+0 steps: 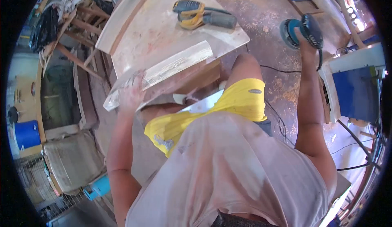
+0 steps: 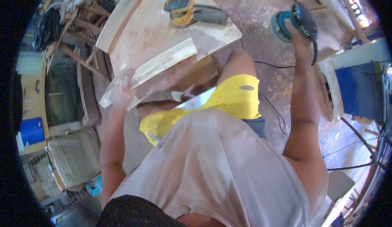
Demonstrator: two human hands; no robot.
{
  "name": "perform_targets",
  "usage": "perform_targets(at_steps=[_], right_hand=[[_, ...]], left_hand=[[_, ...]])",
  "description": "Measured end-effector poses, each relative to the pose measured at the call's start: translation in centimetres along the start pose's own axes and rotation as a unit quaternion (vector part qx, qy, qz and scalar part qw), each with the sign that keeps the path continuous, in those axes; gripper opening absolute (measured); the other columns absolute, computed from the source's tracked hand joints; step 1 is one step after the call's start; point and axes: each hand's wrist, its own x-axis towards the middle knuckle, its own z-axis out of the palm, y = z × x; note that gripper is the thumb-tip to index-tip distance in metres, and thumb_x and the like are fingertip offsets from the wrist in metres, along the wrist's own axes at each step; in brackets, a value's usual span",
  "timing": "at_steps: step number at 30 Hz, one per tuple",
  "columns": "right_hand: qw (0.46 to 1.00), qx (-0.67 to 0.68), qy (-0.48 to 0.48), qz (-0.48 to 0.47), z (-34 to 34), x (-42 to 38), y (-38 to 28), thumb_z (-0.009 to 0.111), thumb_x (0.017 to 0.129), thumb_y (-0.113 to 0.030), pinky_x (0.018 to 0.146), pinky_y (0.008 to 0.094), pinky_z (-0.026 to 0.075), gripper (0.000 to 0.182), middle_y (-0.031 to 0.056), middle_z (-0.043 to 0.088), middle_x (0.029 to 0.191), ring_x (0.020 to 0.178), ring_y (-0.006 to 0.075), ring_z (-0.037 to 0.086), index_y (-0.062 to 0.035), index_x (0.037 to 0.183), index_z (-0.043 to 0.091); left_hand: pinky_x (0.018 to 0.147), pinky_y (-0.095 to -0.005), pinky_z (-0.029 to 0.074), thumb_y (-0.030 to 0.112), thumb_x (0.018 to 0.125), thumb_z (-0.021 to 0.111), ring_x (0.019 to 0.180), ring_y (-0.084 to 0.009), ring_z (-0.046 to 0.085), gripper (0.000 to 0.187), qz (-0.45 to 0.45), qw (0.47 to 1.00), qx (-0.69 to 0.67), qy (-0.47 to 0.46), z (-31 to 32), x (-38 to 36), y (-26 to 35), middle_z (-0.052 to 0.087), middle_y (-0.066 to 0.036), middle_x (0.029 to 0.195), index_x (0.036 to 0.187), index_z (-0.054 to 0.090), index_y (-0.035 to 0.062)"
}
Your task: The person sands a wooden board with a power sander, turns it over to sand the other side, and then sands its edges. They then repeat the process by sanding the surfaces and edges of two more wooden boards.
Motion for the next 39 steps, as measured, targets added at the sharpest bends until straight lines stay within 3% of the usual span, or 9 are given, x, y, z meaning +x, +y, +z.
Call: perform_targets(at_steps=[8, 11, 15, 18, 26, 28, 31, 36, 39], right_hand=[[1.000, -0.003, 0.024, 0.015, 0.9, -3.2, -2.5, 0.079, 0.071, -0.020, 0.100, 0.0335, 0.038, 0.059, 0.0097, 0.060, 0.120, 0.112, 0.0226, 0.055, -0.0051, 0.123, 0.057], [0.999, 0.011, 0.020, 0.036, 2.0, -3.4, -1.4, 0.076, 0.072, -0.037, 0.105, 0.0347, 0.034, 0.063, 0.0091, 0.060, 0.123, 0.118, 0.0231, 0.053, -0.0121, 0.126, 0.057], [0.998, 0.026, 0.013, 0.059, 2.2, -4.0, -2.2, 0.076, 0.072, -0.037, 0.105, 0.0347, 0.033, 0.062, 0.0088, 0.060, 0.124, 0.118, 0.0228, 0.053, -0.0117, 0.125, 0.058], [0.998, 0.054, 0.020, 0.040, 2.2, -4.6, -2.8, 0.081, 0.070, -0.020, 0.098, 0.0342, 0.039, 0.059, 0.0095, 0.061, 0.116, 0.108, 0.0217, 0.057, -0.0031, 0.122, 0.057], [0.997, -0.013, 0.030, -0.074, 1.9, -3.5, -2.0, 0.082, 0.068, -0.018, 0.100, 0.0349, 0.038, 0.061, 0.0099, 0.061, 0.117, 0.110, 0.0229, 0.056, -0.0023, 0.121, 0.057], [0.984, -0.063, 0.039, -0.165, 2.0, -2.9, -1.3, 0.083, 0.066, -0.024, 0.099, 0.0353, 0.040, 0.061, 0.0096, 0.062, 0.116, 0.110, 0.0223, 0.057, -0.0062, 0.120, 0.060], [0.994, 0.069, 0.040, -0.071, 2.3, -3.9, -2.1, 0.083, 0.065, -0.022, 0.101, 0.0357, 0.038, 0.063, 0.0095, 0.061, 0.119, 0.111, 0.0226, 0.056, -0.0051, 0.121, 0.059], [0.993, 0.099, 0.044, -0.039, 2.7, -4.2, -2.2, 0.083, 0.067, -0.020, 0.103, 0.0358, 0.037, 0.068, 0.0104, 0.060, 0.120, 0.112, 0.0234, 0.055, -0.0050, 0.127, 0.055], [0.995, 0.087, 0.047, -0.011, 2.8, -4.3, -2.0, 0.083, 0.068, -0.020, 0.102, 0.0358, 0.037, 0.067, 0.0107, 0.060, 0.122, 0.112, 0.0233, 0.055, -0.0048, 0.126, 0.055]], left_hand=[[0.091, -0.0396, 0.047, 0.013, 0.069, 0.070, 0.112, -0.0294, 0.056, 0.062, -0.013, 1.000, 0.020, -0.016, 4.6, -4.0, 0.6, 0.057, -0.009, 0.127, 0.128, 0.051, 0.0150], [0.095, -0.0394, 0.044, 0.013, 0.067, 0.071, 0.117, -0.0283, 0.053, 0.069, -0.022, 0.999, 0.023, -0.035, 4.8, -4.5, 1.2, 0.053, -0.008, 0.132, 0.132, 0.048, 0.0178], [0.095, -0.0393, 0.044, 0.014, 0.066, 0.071, 0.118, -0.0272, 0.052, 0.072, -0.026, 0.998, 0.037, -0.037, 6.1, -5.5, 1.5, 0.051, -0.008, 0.134, 0.134, 0.047, 0.0180], [0.096, -0.0395, 0.042, 0.017, 0.065, 0.073, 0.120, -0.0255, 0.050, 0.074, -0.017, 0.998, 0.047, -0.024, 7.1, -6.3, 1.9, 0.049, -0.007, 0.135, 0.134, 0.046, 0.0177], [0.100, -0.0433, 0.038, 0.035, 0.065, 0.074, 0.123, -0.0257, 0.046, 0.080, -0.013, 0.997, 0.080, 0.008, 10.7, -7.2, 1.5, 0.047, -0.007, 0.136, 0.136, 0.043, 0.0173], [0.103, -0.0432, 0.035, 0.038, 0.067, 0.072, 0.125, -0.0269, 0.044, 0.081, -0.025, 0.995, 0.093, -0.012, 11.3, -7.3, 1.1, 0.044, -0.008, 0.139, 0.139, 0.040, 0.0177], [0.106, -0.0456, 0.031, 0.047, 0.067, 0.069, 0.131, -0.0296, 0.038, 0.090, -0.048, 0.992, 0.112, -0.037, 11.0, -7.7, 1.6, 0.039, -0.011, 0.143, 0.143, 0.033, 0.0155], [0.112, -0.0487, 0.021, 0.055, 0.078, 0.058, 0.139, -0.0331, 0.026, 0.086, -0.002, 0.996, -0.065, -0.055, 9.1, -9.0, 3.9, 0.030, -0.020, 0.148, 0.147, 0.026, 0.0135], [0.108, -0.0455, 0.031, 0.044, 0.081, 0.064, 0.133, -0.0339, 0.036, 0.069, 0.052, 0.983, -0.159, -0.072, 7.6, -11.1, 4.1, 0.040, -0.020, 0.141, 0.136, 0.043, 0.0076]])
